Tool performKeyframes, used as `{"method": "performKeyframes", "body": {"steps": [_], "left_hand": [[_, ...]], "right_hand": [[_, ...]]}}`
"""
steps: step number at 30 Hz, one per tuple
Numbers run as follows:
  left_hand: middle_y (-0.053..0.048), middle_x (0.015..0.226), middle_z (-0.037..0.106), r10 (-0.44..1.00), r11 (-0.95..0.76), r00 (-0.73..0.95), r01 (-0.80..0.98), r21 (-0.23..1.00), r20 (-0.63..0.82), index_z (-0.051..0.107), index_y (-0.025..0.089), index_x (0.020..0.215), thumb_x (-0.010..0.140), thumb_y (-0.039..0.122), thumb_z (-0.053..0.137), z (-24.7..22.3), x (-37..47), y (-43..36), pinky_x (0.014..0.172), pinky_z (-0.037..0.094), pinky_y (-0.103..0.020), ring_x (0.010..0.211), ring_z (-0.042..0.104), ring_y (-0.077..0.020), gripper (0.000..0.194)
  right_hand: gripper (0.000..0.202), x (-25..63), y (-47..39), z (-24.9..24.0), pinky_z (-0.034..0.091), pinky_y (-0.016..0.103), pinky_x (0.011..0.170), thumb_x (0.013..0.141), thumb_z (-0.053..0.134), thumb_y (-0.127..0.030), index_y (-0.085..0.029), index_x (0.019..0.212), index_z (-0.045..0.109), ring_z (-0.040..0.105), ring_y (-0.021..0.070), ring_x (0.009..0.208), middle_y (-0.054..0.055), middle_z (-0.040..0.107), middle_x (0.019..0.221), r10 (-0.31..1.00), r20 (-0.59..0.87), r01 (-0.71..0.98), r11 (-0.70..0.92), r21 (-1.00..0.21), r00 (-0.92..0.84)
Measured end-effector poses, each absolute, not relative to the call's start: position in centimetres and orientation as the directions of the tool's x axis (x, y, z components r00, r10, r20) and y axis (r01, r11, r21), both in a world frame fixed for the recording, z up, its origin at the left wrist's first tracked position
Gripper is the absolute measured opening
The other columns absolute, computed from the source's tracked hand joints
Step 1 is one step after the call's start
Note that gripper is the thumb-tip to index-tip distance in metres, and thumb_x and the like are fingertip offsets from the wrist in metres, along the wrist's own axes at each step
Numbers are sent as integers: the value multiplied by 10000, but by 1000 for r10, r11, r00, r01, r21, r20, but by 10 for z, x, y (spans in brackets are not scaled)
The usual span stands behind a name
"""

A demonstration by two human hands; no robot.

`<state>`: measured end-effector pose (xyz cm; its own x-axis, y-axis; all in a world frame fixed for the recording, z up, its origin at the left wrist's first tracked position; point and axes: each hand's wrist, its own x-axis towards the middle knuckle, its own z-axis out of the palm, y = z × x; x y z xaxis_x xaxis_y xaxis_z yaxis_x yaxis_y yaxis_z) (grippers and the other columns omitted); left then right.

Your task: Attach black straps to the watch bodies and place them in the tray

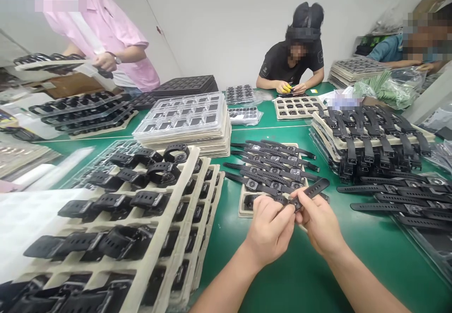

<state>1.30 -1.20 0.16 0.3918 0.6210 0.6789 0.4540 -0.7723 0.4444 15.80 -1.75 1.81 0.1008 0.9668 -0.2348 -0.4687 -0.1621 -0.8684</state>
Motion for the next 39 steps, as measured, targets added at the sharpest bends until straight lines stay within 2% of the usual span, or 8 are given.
{"method": "performKeyframes", "body": {"steps": [4, 7, 12, 17, 22, 29, 35, 39], "left_hand": [[-63, 775, 684, 636, -759, 396, 475, 445, 663, 709, 239, 1136, 918, 125, 538, 2, 12, -13, 756, 392, -397, 728, 541, -232, 300], [-59, 778, 680, 715, -696, 305, 396, 599, 629, 729, 251, 1088, 935, 149, 548, 5, 11, -12, 747, 400, -386, 734, 553, -231, 259], [-60, 896, 684, 929, -350, 153, 76, 934, 336, 737, 230, 947, 973, 300, 573, 11, 12, -10, 784, 463, -346, 845, 603, -225, 180], [8, 726, 606, 994, 64, 110, -391, 918, -23, 669, 183, 809, 811, 533, 772, 12, 17, -6, 657, 445, -253, 673, 537, -141, 365], [60, 647, 527, 985, 174, 114, -606, 776, -132, 603, 182, 800, 731, 481, 867, 15, 21, -2, 633, 417, -201, 598, 466, -88, 405], [12, 821, 622, 957, 184, 288, -533, 826, -28, 608, 223, 1038, 858, 508, 746, 16, 17, -10, 737, 456, -257, 734, 568, -138, 364], [-54, 1144, 622, 922, -23, 346, -402, 915, 176, 554, 278, 1280, 889, 542, 692, 12, 6, -9, 926, 446, -316, 1001, 561, -190, 492], [-79, 1109, 676, 917, -6, 389, -196, 981, 83, 653, 227, 1229, 810, 380, 799, 17, 6, -8, 934, 460, -338, 1018, 596, -228, 469]], "right_hand": [[406, 164, -20, 8, 433, 216, 465, 907, 648, -602, -201, 901, 714, 490, 118, 500, -35, 512, 548, 989, -85, -301, -45, -953, 123], [358, 170, -24, 7, 565, 300, 681, 998, 542, -501, -247, 1155, 741, 605, 180, 734, 39, 610, 818, 987, 151, -11, 151, -989, -56], [595, 172, -28, 12, 524, 393, 1021, 980, 591, -303, -398, 1542, 422, 566, 257, 1228, 68, 565, 1354, 931, 246, 300, 323, -897, -269], [559, 167, -28, 10, 575, 406, 894, 944, 604, -267, -348, 1487, 500, 652, 231, 932, 29, 661, 980, 958, 230, 344, 277, -897, -171], [569, 163, -28, 11, 570, 392, 839, 875, 632, -226, -305, 1430, 538, 627, 211, 819, -9, 608, 831, 969, 198, 410, 243, -879, -148], [208, 161, -27, 17, 512, 289, 603, 877, 700, -308, -269, 1080, 683, 595, 176, 672, -7, 648, 809, 981, 154, 292, 182, -939, -118], [147, 165, -24, 7, 568, 311, 680, 925, 660, -382, -248, 946, 718, 682, 203, 743, 31, 720, 857, 971, 239, 53, 237, -970, 28], [143, 170, -24, 3, 593, 313, 688, 900, 700, -390, -250, 926, 710, 701, 203, 733, 27, 729, 846, 954, 237, 42, 233, -971, 182]]}}
